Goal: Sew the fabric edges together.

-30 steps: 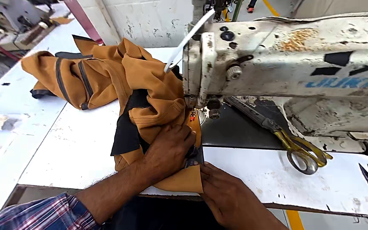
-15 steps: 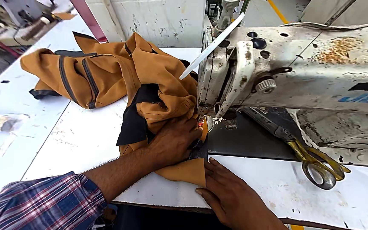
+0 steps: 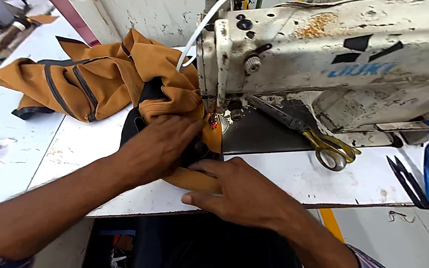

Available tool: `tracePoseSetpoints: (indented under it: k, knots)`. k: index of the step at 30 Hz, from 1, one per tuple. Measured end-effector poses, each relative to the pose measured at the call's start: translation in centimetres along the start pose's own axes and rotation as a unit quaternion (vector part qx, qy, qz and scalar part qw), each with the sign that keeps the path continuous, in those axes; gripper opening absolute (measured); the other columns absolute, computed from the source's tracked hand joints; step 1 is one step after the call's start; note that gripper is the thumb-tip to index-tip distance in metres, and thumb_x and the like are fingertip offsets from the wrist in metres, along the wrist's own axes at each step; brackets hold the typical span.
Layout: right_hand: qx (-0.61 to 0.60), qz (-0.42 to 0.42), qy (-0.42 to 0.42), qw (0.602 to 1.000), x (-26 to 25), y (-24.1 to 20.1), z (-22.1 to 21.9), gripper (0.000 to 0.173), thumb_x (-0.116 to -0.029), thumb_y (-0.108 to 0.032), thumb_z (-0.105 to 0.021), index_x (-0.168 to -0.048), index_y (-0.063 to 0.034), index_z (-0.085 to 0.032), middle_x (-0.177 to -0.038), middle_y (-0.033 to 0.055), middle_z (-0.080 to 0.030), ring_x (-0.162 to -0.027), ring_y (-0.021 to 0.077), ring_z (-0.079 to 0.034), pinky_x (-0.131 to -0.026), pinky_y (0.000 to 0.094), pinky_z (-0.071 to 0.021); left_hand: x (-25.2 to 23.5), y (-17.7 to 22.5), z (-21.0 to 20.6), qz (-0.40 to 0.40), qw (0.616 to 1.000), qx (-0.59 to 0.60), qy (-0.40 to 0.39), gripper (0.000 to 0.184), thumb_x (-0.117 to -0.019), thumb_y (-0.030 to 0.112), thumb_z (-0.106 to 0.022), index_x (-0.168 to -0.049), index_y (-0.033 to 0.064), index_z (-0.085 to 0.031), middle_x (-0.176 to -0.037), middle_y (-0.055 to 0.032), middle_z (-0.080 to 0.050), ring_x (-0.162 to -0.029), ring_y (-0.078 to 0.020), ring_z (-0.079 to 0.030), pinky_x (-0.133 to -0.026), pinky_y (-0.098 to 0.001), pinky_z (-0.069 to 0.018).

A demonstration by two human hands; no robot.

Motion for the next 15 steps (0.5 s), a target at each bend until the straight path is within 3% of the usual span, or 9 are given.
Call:
tracePoseSetpoints:
  k: [4,7,10,11,13,15]
  knots:
    - [-0.002,-0.067,-0.028,0.997,-0.7,0.5,-1.4,0.056,-0.0936,-0.061,-0.064,-0.13,-0.0179,-0.067,-0.088,-0.0018,-0.069,-0.079,0.0102,-0.066,-0.071,0.0339,-0.0564,2.6,-1.7,0.7,-0.005,0.999,0.004,0.034,0.034,-0.0956,0.023,-0.066,-0.124,0.0046,-0.063,-0.126,-0.0148,-0.064,-0.119,-0.0322,-0.063,-0.103,-0.0485,-0.0509]
    - [0.009,-0.056,-0.021,0.998,-0.2,0.4,-2.4,0.031,-0.0975,-0.048,-0.065,-0.109,-0.0197,-0.072,-0.084,-0.0025,-0.069,-0.079,0.0118,-0.067,-0.071,0.036,-0.0544,2.6,-1.3,0.7,-0.08,0.995,0.047,0.043,0.019,-0.0968,0.017,-0.059,-0.099,0.0099,-0.077,-0.116,-0.0067,-0.069,-0.11,-0.0249,-0.065,-0.096,-0.0441,-0.0536]
    - [0.012,0.025,-0.004,1.0,1.5,-0.9,-3.7,0.021,-0.1035,-0.02,-0.056,-0.105,-0.0118,-0.076,-0.093,0.0066,-0.074,-0.089,0.0227,-0.071,-0.078,0.0454,-0.0566,2.3,1.2,1.2,-0.145,0.988,0.046,0.007,0.021,-0.1007,0.014,-0.05,-0.102,0.012,-0.071,-0.108,-0.0032,-0.07,-0.109,-0.0224,-0.067,-0.098,-0.0433,-0.0547]
    - [0.031,0.061,0.015,0.998,2.2,-1.4,-4.4,0.021,-0.1015,-0.011,-0.054,-0.105,-0.0084,-0.075,-0.1,0.0099,-0.075,-0.097,0.0266,-0.072,-0.083,0.0481,-0.058,2.4,2.7,1.8,-0.157,0.987,0.028,-0.004,0.02,-0.1017,0.014,-0.048,-0.103,0.0124,-0.068,-0.099,-0.0029,-0.069,-0.101,-0.0224,-0.068,-0.09,-0.043,-0.0574]
    - [0.103,0.128,0.094,0.982,3.9,-2.3,-5.7,0.021,-0.0957,0.002,-0.055,-0.102,-0.0041,-0.074,-0.116,0.0132,-0.074,-0.116,0.0287,-0.07,-0.1,0.0463,-0.0558,2.8,6.6,3.1,-0.179,0.984,0.011,0.005,0.017,-0.0996,0.011,-0.047,-0.099,0.0121,-0.065,-0.08,-0.0032,-0.062,-0.074,-0.0223,-0.066,-0.061,-0.0394,-0.0564]
    - [0.186,0.169,0.198,0.947,5.8,-2.6,-6.7,0.022,-0.0968,-0.001,-0.055,-0.107,-0.0066,-0.074,-0.119,0.0123,-0.074,-0.12,0.0271,-0.068,-0.104,0.0412,-0.0541,3.4,9.8,3.0,-0.164,0.986,0.006,0.015,0.021,-0.1037,0.011,-0.041,-0.098,0.0095,-0.061,-0.075,-0.0047,-0.057,-0.066,-0.0237,-0.061,-0.054,-0.0376,-0.0511]
Point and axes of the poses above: each hand's wrist, its own x-axis away from the middle knuckle, its own z-axis out of the back of the hand, y = z × x, the point moved 10 cm from there along -x, towards the middle knuckle
